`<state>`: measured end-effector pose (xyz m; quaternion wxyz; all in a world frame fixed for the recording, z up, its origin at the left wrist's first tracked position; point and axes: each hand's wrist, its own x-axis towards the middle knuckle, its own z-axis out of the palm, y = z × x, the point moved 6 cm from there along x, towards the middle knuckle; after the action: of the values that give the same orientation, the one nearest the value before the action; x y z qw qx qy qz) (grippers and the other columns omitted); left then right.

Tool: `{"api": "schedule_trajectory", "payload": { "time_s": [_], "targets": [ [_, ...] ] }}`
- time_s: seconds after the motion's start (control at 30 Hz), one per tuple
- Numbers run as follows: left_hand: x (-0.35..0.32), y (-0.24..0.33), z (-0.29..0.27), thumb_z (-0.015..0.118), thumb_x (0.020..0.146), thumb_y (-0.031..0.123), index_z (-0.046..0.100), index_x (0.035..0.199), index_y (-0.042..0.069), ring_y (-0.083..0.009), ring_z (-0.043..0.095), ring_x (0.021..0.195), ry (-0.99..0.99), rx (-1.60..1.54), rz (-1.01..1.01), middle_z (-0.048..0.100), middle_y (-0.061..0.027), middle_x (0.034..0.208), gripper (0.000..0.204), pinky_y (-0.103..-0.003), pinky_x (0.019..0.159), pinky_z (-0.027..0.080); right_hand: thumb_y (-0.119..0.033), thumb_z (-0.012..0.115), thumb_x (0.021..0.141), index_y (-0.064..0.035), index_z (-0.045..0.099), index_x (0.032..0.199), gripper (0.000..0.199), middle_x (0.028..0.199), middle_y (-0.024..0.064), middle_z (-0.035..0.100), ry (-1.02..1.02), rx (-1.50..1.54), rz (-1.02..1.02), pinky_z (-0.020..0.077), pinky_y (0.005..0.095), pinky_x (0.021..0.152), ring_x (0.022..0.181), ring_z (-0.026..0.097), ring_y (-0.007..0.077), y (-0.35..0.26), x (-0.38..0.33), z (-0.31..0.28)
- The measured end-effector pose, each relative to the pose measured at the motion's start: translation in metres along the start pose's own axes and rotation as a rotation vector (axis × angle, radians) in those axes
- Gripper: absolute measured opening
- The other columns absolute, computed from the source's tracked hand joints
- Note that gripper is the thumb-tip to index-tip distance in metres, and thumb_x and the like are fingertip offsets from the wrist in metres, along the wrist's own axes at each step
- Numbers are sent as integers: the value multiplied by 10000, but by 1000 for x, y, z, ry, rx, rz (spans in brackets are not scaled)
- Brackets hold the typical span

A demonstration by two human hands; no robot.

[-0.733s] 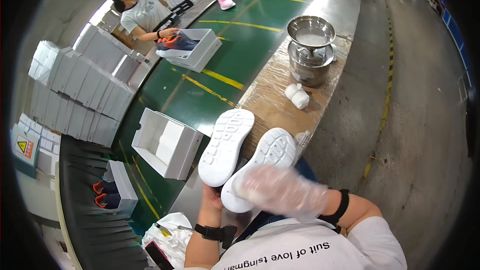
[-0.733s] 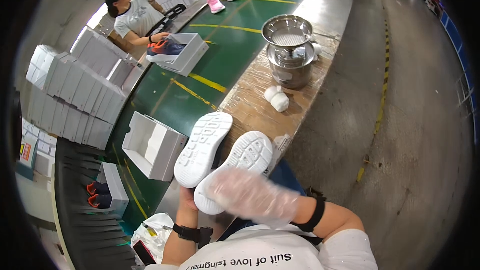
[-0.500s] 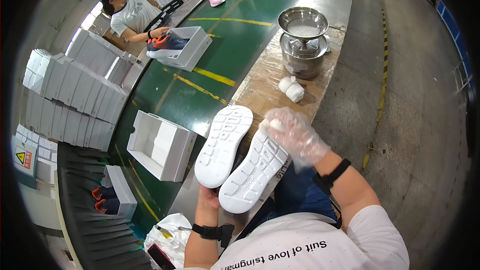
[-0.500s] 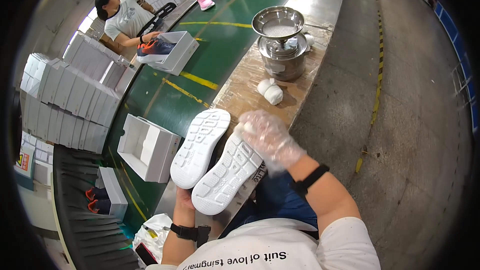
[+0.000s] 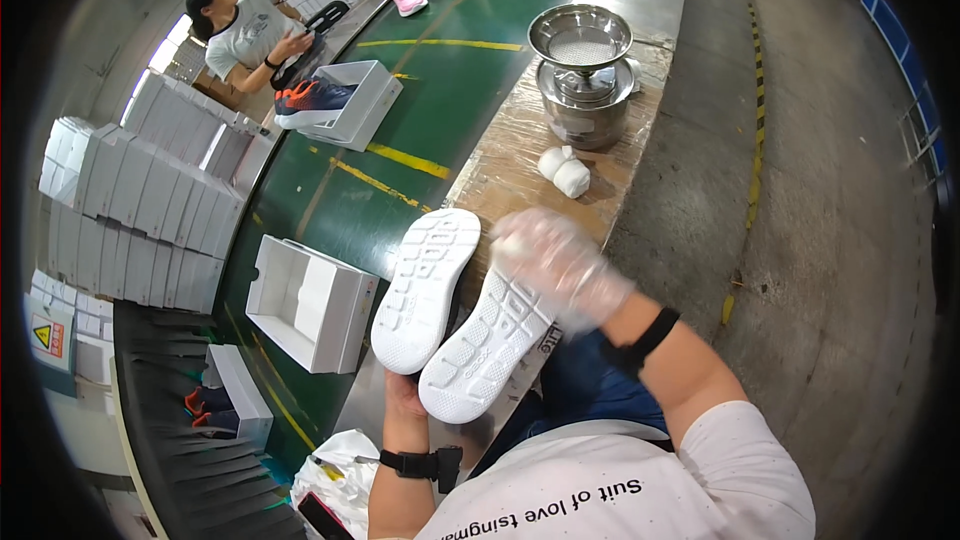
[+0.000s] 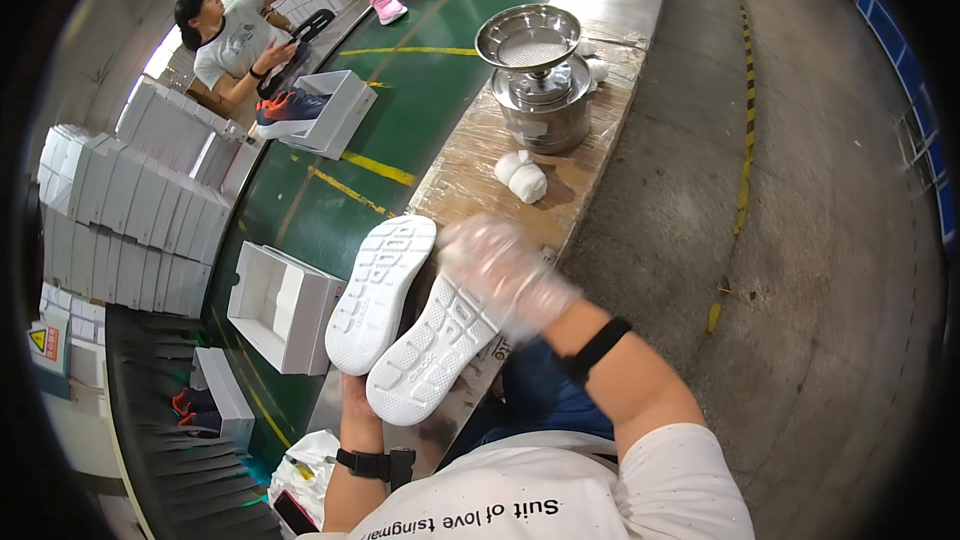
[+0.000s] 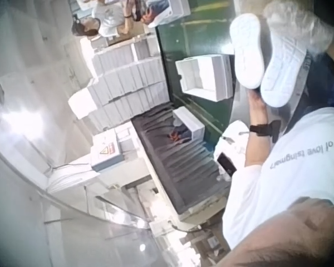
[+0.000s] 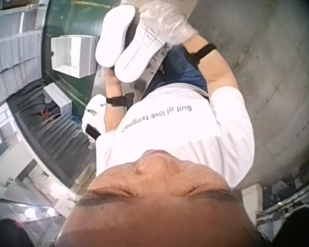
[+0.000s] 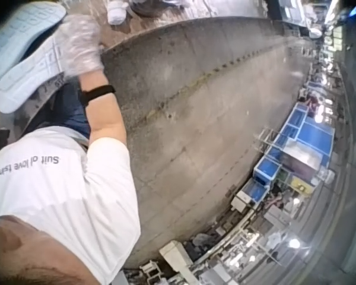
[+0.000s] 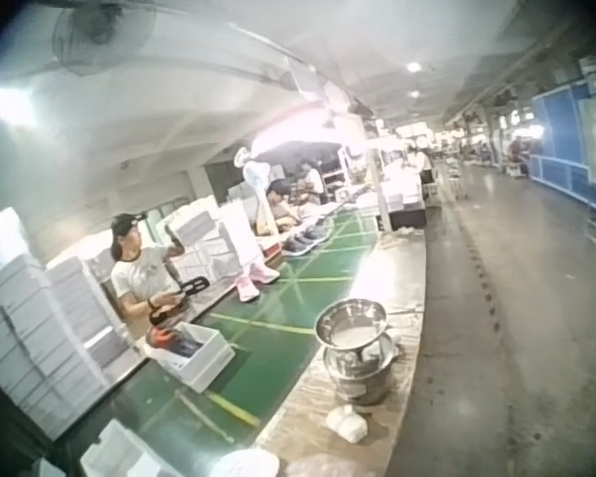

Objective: Clean and inspect the soles of sneakers using a sponge and cleaning solution in a factory assembly line.

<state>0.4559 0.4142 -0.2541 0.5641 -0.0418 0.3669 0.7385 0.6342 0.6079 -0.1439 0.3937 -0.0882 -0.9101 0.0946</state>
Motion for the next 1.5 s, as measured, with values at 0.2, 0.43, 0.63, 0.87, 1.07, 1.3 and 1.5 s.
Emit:
{"api": "schedule_trajectory", "payload": {
  "time_s": [0.2, 0.43, 0.63, 0.87, 1.07, 1.3, 1.5],
  "targets": [
    [5, 7, -10, 519, 905, 452, 555, 1268, 53, -322, 619, 1058, 66, 2, 115, 607, -156, 1224, 540, -476, 922, 508, -193, 690, 785, -100, 620, 959, 209, 953, 106, 656, 116, 563, 653, 489, 392, 858, 927, 626, 296, 50, -64, 30],
    [20, -7, 11, 582, 885, 478, 563, 1258, 60, -274, 593, 1114, -13, -156, 12, 613, -113, 1229, 561, -457, 991, 464, -112, 665, 812, -74, 589, 1015, 220, 1007, 117, 616, 52, 518, 458, 497, 365, 827, 927, 620, 263, -54, -19, -1],
    [16, -10, 37, 616, 829, 572, 592, 1217, 77, -266, 619, 1063, -43, -139, 72, 639, -97, 1181, 630, -444, 944, 500, -87, 609, 763, -65, 575, 1019, 259, 976, 87, 585, -218, 291, -326, 495, 335, 800, 891, 608, 228, -152, 6, 0],
    [23, -12, 5, 529, 815, 693, 614, 1202, 127, -166, 667, 878, 38, -31, -85, 673, -47, 1099, 691, -250, 645, 578, -43, 661, 713, -105, 615, 1004, 302, 998, 88, 621, -428, 347, -98, 537, 343, 746, 883, 631, 229, -82, -24, -17],
    [-3, -9, 23, 434, 856, 704, 581, 1248, 136, -195, 637, 1026, 188, 57, -76, 638, -59, 1177, 705, -329, 802, 563, -91, 658, 800, -54, 580, 1051, 266, 1064, 140, 602, -249, 673, 87, 503, 418, 872, 1019, 594, 319, -103, 60, -22],
    [-1, -16, -6, 437, 872, 675, 544, 1292, 138, -240, 600, 1105, 116, 44, -131, 606, -77, 1240, 690, -419, 962, 486, -211, 514, 903, -56, 615, 978, 200, 959, 137, 598, -372, 648, -22, 468, 401, 861, 919, 575, 308, -56, 86, 65],
    [7, -24, -22, 510, 798, 727, 571, 1267, 144, -231, 614, 1079, 217, 72, -159, 639, -57, 1186, 751, -399, 955, 490, -278, 608, 872, -97, 641, 1014, 232, 1017, 148, 621, -672, 202, 636, 486, 373, 878, 973, 606, 284, 51, 99, 108]
  ]
}}
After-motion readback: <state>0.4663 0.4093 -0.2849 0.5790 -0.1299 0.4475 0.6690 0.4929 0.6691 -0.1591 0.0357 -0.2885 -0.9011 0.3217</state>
